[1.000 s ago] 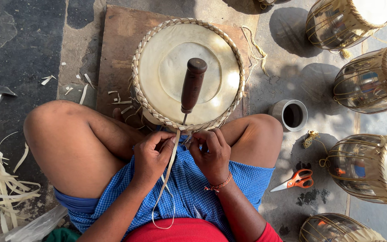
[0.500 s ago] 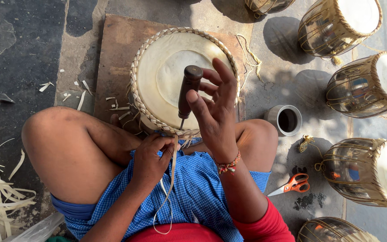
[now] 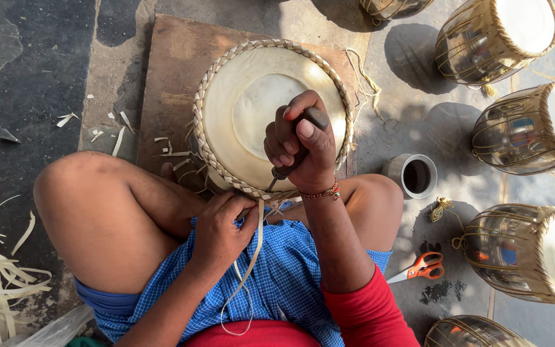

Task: The person uses a small pointed tool to thread and tighten white strips around the rim of a drum, working on several drums positioned on a stone floor.

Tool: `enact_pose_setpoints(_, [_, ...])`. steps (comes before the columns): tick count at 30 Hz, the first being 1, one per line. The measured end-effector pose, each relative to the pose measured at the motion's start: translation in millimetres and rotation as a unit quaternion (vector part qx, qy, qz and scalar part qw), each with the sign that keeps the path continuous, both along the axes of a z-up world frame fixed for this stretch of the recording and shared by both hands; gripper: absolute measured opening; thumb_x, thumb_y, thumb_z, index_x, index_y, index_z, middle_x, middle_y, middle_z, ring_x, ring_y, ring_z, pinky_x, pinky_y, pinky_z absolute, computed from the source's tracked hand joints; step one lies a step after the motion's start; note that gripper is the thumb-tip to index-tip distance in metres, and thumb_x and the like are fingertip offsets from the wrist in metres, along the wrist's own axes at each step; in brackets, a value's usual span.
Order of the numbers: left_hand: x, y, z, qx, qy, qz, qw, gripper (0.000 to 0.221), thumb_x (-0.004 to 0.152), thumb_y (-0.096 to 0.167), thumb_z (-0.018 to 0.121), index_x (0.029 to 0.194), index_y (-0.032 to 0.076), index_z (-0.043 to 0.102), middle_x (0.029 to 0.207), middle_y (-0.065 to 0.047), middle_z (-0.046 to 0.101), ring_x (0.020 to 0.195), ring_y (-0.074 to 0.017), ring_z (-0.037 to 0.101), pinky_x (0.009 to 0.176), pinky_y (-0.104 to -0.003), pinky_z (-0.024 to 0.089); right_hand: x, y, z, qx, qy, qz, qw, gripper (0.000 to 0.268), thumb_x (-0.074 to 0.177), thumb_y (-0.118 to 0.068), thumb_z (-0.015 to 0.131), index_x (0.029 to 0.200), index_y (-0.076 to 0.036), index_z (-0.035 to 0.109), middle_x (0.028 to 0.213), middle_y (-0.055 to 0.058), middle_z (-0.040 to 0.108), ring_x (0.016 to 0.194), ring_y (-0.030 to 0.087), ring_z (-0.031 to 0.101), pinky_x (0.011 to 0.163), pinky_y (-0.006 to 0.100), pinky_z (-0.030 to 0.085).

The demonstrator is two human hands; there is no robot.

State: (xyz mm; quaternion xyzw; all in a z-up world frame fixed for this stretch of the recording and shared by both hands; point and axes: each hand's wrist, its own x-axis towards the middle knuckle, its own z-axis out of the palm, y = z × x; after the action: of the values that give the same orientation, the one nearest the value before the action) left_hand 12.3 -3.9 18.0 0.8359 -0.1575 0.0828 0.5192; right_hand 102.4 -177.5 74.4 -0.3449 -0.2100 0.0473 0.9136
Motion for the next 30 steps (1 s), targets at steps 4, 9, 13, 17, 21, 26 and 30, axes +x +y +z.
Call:
enact_pose_setpoints(4, [-3.0, 2.0, 5.4, 0.026, -0.049, 0.02, 0.998, 0.014, 0.084, 0.011, 0.08, 0.088, 0.005, 0.068, 0.088, -0.007, 0.062, 0.086, -0.0263, 0.066, 0.072, -0.039, 0.054, 0.2, 6.2, 1.0, -0.005, -0.005, 0.011, 1.0, 0.021, 0.105, -0.024, 0.068, 0.115, -0.009, 0.056, 0.07, 0.003, 0.045, 0.051, 0.01, 0.041, 0.047, 0.025, 0.04])
enact_pose_setpoints(9, [-6.3, 3.7, 11.1, 0.075, -0.06, 0.022, 0.995, 0.014, 0.083, 0.014, 0.081, 0.091, 0.007, 0.072, 0.089, -0.006, 0.059, 0.086, -0.027, 0.061, 0.076, -0.041, 0.051, -2.7, 6.8, 3.7, -0.009, 0.005, 0.004, 1.0, 0.022, 0.104, -0.024, 0.069, 0.115, -0.009, 0.056, 0.07, 0.003, 0.046, 0.051, 0.01, 0.042, 0.047, 0.025, 0.04])
enact_pose_setpoints(13, [-11.0, 4.3, 14.5, 0.101, -0.038, 0.006, 0.994, 0.016, 0.084, 0.014, 0.079, 0.097, 0.005, 0.075, 0.087, -0.007, 0.059, 0.083, -0.0264, 0.06, 0.075, -0.041, 0.051, -2.1, 5.9, 4.3, -0.013, 0.012, -0.003, 1.0, 0.023, 0.104, -0.024, 0.07, 0.115, -0.009, 0.056, 0.07, 0.002, 0.045, 0.052, 0.01, 0.041, 0.048, 0.025, 0.04])
enact_pose_setpoints(17, [-11.3, 4.4, 10.0, 0.096, -0.014, 0.002, 0.995, 0.014, 0.087, 0.011, 0.077, 0.099, 0.005, 0.074, 0.086, -0.007, 0.062, 0.082, -0.0251, 0.062, 0.075, -0.04, 0.053, -1.5, 6.6, 3.6, -0.018, 0.012, -0.004, 1.0, 0.024, 0.103, -0.024, 0.07, 0.114, -0.009, 0.056, 0.07, 0.003, 0.046, 0.052, 0.01, 0.042, 0.047, 0.025, 0.04])
enact_pose_setpoints(21, [-7.1, 3.9, 1.6, 0.067, -0.028, -0.002, 0.997, 0.012, 0.089, 0.012, 0.076, 0.098, 0.005, 0.071, 0.088, -0.006, 0.066, 0.083, -0.0235, 0.065, 0.074, -0.038, 0.054, -3.6, 4.5, 3.0, -0.017, 0.024, -0.002, 1.0, 0.024, 0.103, -0.024, 0.071, 0.114, -0.008, 0.056, 0.069, 0.003, 0.046, 0.053, 0.01, 0.042, 0.048, 0.025, 0.04])
enact_pose_setpoints(26, [-2.0, 3.0, -3.0, 0.123, -0.055, 0.021, 0.991, 0.018, 0.091, 0.02, 0.079, 0.094, 0.008, 0.066, 0.086, -0.003, 0.066, 0.082, -0.0237, 0.063, 0.074, -0.041, 0.05, -2.1, 7.9, 4.5, -0.016, 0.011, -0.005, 1.0, 0.025, 0.102, -0.024, 0.072, 0.113, -0.008, 0.056, 0.069, 0.003, 0.046, 0.052, 0.01, 0.042, 0.048, 0.025, 0.04])
enact_pose_setpoints(30, [3.9, 10.1, 2.7, 0.216, -0.182, 0.016, 0.959, 0.022, 0.092, 0.024, 0.077, 0.112, 0.019, 0.068, 0.111, -0.005, 0.058, 0.106, -0.0263, 0.053, 0.092, -0.047, 0.04, -6.8, 9.9, 6.8, -0.035, 0.004, -0.028, 0.999, 0.029, 0.105, -0.025, 0.071, 0.122, -0.007, 0.055, 0.072, 0.004, 0.049, 0.057, 0.012, 0.046, 0.052, 0.025, 0.042])
